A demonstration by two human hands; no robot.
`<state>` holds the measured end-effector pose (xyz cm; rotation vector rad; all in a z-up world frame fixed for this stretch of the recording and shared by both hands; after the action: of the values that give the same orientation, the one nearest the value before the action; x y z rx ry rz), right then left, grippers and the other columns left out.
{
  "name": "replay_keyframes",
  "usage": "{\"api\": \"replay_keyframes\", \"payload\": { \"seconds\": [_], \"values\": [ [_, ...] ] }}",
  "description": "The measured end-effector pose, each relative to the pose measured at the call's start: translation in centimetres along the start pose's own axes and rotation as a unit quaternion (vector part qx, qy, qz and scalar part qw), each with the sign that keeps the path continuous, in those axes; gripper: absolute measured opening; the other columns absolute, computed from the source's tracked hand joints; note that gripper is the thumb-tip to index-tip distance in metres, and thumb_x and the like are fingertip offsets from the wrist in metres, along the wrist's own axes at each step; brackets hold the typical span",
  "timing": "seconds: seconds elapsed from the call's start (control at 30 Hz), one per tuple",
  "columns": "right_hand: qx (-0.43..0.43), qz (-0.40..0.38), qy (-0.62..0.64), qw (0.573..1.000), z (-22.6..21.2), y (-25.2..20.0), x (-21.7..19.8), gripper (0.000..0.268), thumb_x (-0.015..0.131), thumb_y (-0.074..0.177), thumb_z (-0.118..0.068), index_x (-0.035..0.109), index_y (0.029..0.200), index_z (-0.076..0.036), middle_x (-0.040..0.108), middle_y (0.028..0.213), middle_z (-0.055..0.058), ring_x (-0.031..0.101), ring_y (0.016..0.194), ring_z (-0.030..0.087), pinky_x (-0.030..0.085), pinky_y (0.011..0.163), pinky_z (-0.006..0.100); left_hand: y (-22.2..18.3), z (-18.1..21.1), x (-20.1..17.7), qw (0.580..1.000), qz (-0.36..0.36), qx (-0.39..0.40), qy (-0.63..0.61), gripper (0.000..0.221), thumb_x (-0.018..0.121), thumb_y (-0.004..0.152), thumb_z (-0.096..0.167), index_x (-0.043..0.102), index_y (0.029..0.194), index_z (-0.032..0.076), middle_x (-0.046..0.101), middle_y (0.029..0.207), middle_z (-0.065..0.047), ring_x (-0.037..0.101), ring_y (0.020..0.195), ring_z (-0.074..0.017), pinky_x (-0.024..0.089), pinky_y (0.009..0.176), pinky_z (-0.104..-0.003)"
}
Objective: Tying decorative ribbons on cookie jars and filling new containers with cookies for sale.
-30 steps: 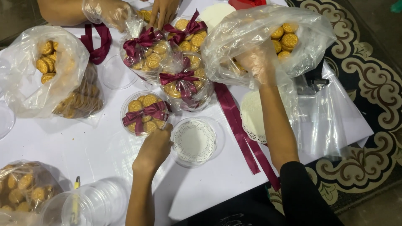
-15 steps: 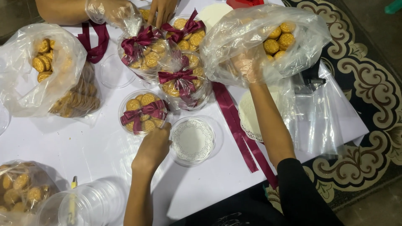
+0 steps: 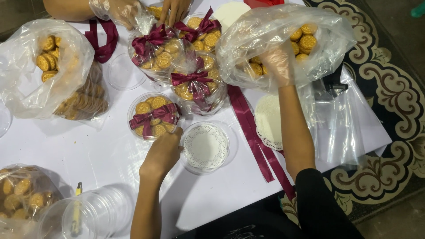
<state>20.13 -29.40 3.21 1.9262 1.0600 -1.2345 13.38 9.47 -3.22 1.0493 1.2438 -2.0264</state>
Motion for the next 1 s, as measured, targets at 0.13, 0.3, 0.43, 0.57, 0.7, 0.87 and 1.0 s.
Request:
{"api": "replay_keyframes", "payload": {
  "seconds": [0.13,0.3,0.43,0.57,0.7,0.87,1.0],
  "values": [
    [0.001,-0.062,0.084,0.995,-2.4,-1.1,-2.4,0.025,0.077,0.099,-0.040,0.070,0.092,-0.017,0.053,0.059,-0.008,0.058,0.061,0.014,-0.005,0.122,0.061,-0.4,0.3,-0.8,1.000,-0.003,-0.007,-0.027,0.038,0.067,0.090,0.008,0.057,0.126,0.005,0.070,0.090,-0.026,0.071,0.087,-0.0451,0.055,0.070,-0.053],
    [-0.123,-0.150,0.208,0.959,-3.2,-2.9,-5.9,0.010,0.073,0.102,-0.008,0.064,0.097,-0.010,0.065,0.084,0.001,0.061,0.076,0.010,0.055,0.068,0.016,-0.8,0.5,-1.4,0.999,0.000,0.000,-0.044,0.023,0.068,0.092,0.010,0.055,0.110,0.005,0.068,0.082,-0.023,0.067,0.084,-0.0452,0.048,0.065,-0.054],
    [-0.096,-0.125,0.125,0.980,-2.0,-2.5,-5.7,0.024,0.077,0.091,-0.011,0.070,0.114,-0.007,0.072,0.104,0.011,0.068,0.096,0.023,0.050,0.098,0.035,-0.7,0.5,-1.2,0.999,0.009,0.013,-0.038,0.022,0.068,0.092,0.009,0.054,0.108,0.002,0.066,0.081,-0.023,0.066,0.083,-0.0450,0.048,0.065,-0.055],
    [-0.020,-0.082,0.044,0.995,-1.6,-1.3,-4.3,0.015,0.075,0.100,-0.014,0.072,0.105,0.000,0.072,0.097,0.013,0.067,0.081,0.022,0.060,0.069,0.032,-0.6,0.6,-1.0,0.999,0.015,0.020,-0.039,0.024,0.069,0.091,0.008,0.054,0.108,0.001,0.065,0.079,-0.024,0.066,0.081,-0.0455,0.047,0.063,-0.055],
    [-0.030,-0.038,0.039,0.998,0.1,1.0,-2.1,0.014,0.074,0.102,-0.010,0.072,0.094,0.001,0.070,0.087,0.012,0.066,0.069,0.021,0.059,0.055,0.031,-0.6,0.5,-1.0,0.999,0.020,0.022,-0.040,0.024,0.070,0.091,0.008,0.054,0.108,0.001,0.066,0.083,-0.026,0.066,0.086,-0.0479,0.048,0.067,-0.057],
    [0.001,-0.053,0.093,0.994,1.2,1.4,-0.1,0.037,0.077,0.103,-0.012,0.063,0.069,-0.009,0.065,0.073,0.004,0.047,0.048,0.009,0.045,0.042,0.023,-0.4,0.5,-0.8,0.999,0.021,0.022,-0.033,0.023,0.069,0.090,0.008,0.054,0.107,0.002,0.066,0.083,-0.025,0.065,0.085,-0.0492,0.049,0.067,-0.058],
    [-0.053,0.038,0.051,0.997,1.9,2.6,0.1,0.025,0.084,0.095,-0.007,0.069,0.076,-0.007,0.067,0.070,0.002,0.058,0.049,0.012,0.055,0.046,0.020,-0.3,0.5,-0.7,0.999,0.029,0.032,-0.033,0.026,0.070,0.089,0.008,0.054,0.108,0.002,0.066,0.080,-0.025,0.065,0.084,-0.0490,0.049,0.066,-0.057]
  ]
}}
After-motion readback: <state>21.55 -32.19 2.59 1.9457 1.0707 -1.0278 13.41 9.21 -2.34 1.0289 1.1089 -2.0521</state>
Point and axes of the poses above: each hand's wrist, its own y-axis towards the middle knuckle, its own x-axis out of the palm, z = x × y, the point moved 6 cm from there along y, towards the middle knuckle
